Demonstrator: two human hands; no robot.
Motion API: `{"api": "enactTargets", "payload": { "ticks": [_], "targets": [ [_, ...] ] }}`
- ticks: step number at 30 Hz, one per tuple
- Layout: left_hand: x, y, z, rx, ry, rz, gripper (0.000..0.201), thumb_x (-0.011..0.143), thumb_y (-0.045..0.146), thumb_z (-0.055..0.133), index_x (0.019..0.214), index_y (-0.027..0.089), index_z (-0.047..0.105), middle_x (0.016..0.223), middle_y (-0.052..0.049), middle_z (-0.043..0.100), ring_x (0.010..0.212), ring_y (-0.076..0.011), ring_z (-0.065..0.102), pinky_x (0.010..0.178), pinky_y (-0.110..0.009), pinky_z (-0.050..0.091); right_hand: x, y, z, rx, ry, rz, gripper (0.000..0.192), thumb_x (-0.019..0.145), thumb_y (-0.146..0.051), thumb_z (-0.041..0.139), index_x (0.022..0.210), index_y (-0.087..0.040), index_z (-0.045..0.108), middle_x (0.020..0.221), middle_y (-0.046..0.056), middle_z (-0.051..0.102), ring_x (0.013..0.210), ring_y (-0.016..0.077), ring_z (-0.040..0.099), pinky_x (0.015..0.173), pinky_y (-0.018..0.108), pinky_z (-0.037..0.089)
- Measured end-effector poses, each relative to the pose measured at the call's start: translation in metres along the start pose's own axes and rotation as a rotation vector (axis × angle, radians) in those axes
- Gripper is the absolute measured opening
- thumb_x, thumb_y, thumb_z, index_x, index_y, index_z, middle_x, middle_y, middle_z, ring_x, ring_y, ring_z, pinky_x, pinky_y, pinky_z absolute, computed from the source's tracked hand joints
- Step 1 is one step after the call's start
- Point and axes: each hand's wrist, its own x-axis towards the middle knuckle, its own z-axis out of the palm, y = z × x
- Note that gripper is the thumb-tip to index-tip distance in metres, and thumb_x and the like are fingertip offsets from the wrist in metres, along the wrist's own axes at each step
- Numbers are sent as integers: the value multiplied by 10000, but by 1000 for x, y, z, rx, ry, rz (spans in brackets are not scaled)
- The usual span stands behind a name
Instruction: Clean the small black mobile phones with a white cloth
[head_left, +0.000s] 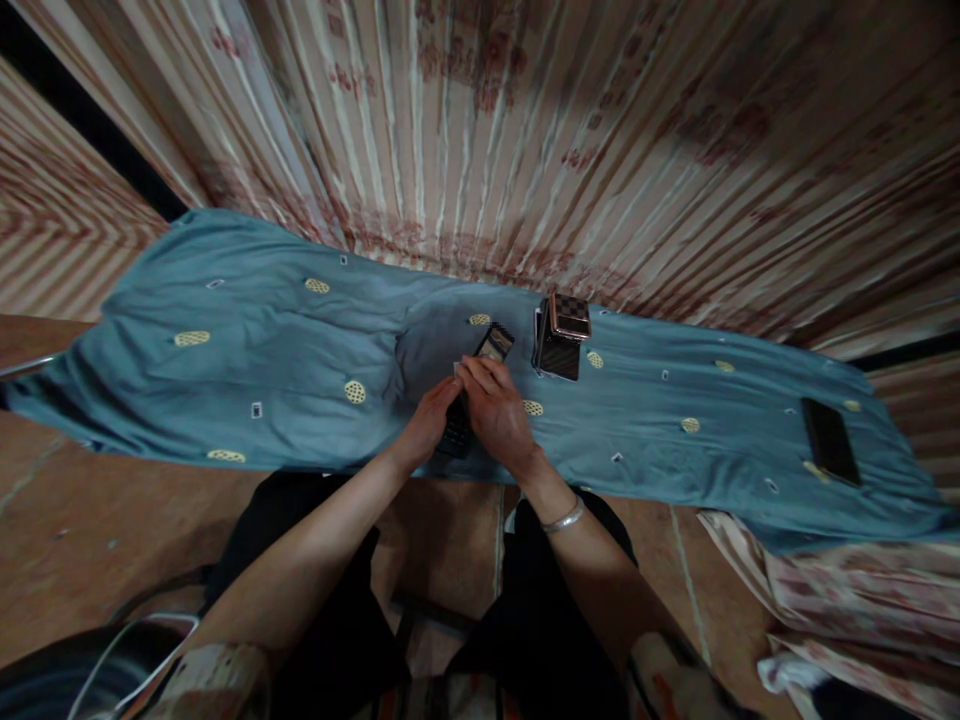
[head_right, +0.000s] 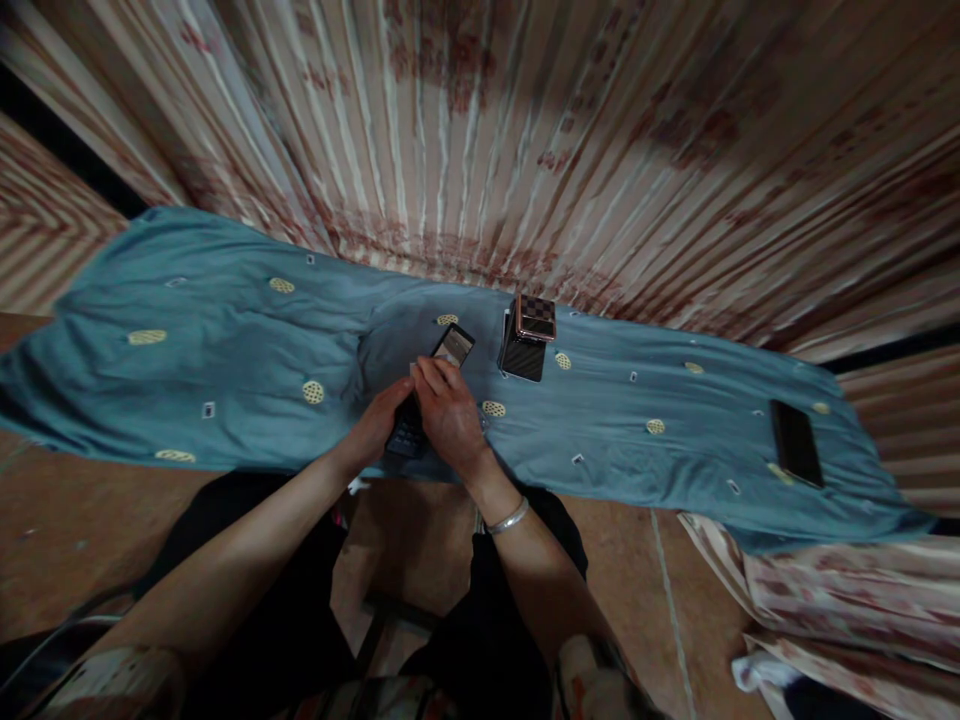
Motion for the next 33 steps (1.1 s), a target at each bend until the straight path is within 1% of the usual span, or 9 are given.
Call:
{"api": "enactTargets", "payload": {
  "ticks": [5, 9, 12, 17, 20, 24, 27, 30, 33],
  "targets": [
    [0, -1, 0, 9, -31, -46, 307, 896, 419, 605, 949, 160, 761, 989, -70, 763, 1066, -254, 655, 1076, -396, 441, 4, 8, -7, -72, 28, 40, 377, 1029, -94, 471, 1332, -83, 696, 1366, 175, 701, 1297, 261, 591, 1189, 443, 476],
    [-2, -1, -1, 70, -78, -60, 323, 895, 461, 604, 913, 169, 740, 940, -59, 749, 1032, -251, 644, 1052, -383, 449, 6, 17, -11, -110, 73, 83, 390, 1034, -87, 442, 1323, -102, 704, 1360, 156, 709, 1274, 263, 601, 1169, 439, 492],
    [-2, -1, -2, 89, -79, -65, 337, 888, 481, 597, 909, 172, 731, 923, -63, 749, 1009, -254, 644, 1016, -384, 474, 5, 14, -8, -107, 78, 87, 389, 1030, -80, 450, 1320, -119, 705, 1357, 145, 712, 1284, 256, 596, 1180, 447, 480],
    [-1, 0, -3, 93, -59, -32, 349, 856, 491, 617, 925, 166, 727, 962, -72, 753, 1042, -259, 646, 1028, -386, 467, 2, 3, -3, -91, 26, 14, 342, 1017, -101, 528, 1313, -84, 700, 1375, 165, 701, 1321, 261, 573, 1197, 451, 460],
    [-1, 0, -3, 109, -65, -40, 381, 848, 519, 622, 946, 168, 733, 947, -67, 746, 994, -254, 644, 982, -376, 477, 4, 7, -5, -96, 21, 42, 337, 1017, -103, 534, 1306, -86, 706, 1375, 175, 700, 1322, 263, 573, 1199, 452, 454],
    [-2, 0, -2, 135, -104, -90, 432, 837, 572, 624, 970, 177, 738, 919, -55, 736, 934, -249, 633, 917, -365, 486, 7, 19, -11, -120, 76, 91, 344, 1026, -99, 498, 1291, -82, 717, 1353, 181, 710, 1289, 271, 587, 1186, 449, 464],
    [-2, -1, -3, 135, -101, -93, 423, 832, 577, 634, 954, 184, 735, 943, -58, 742, 955, -252, 637, 942, -362, 477, 7, 20, -11, -115, 104, 101, 359, 1028, -93, 478, 1296, -110, 716, 1346, 160, 716, 1275, 266, 592, 1175, 452, 474],
    [-3, -1, -3, 134, -73, -66, 387, 839, 546, 638, 941, 184, 731, 963, -60, 746, 987, -251, 640, 972, -356, 464, 5, 14, -8, -96, 69, 83, 363, 1018, -82, 497, 1309, -129, 708, 1364, 152, 707, 1319, 264, 571, 1190, 467, 459],
    [-3, 0, -4, 137, -74, -57, 378, 850, 529, 621, 943, 179, 726, 955, -57, 746, 962, -242, 638, 956, -355, 467, 3, 6, -4, -86, 23, 38, 353, 1011, -81, 514, 1307, -104, 704, 1378, 166, 698, 1340, 262, 562, 1204, 474, 447]
  ]
}}
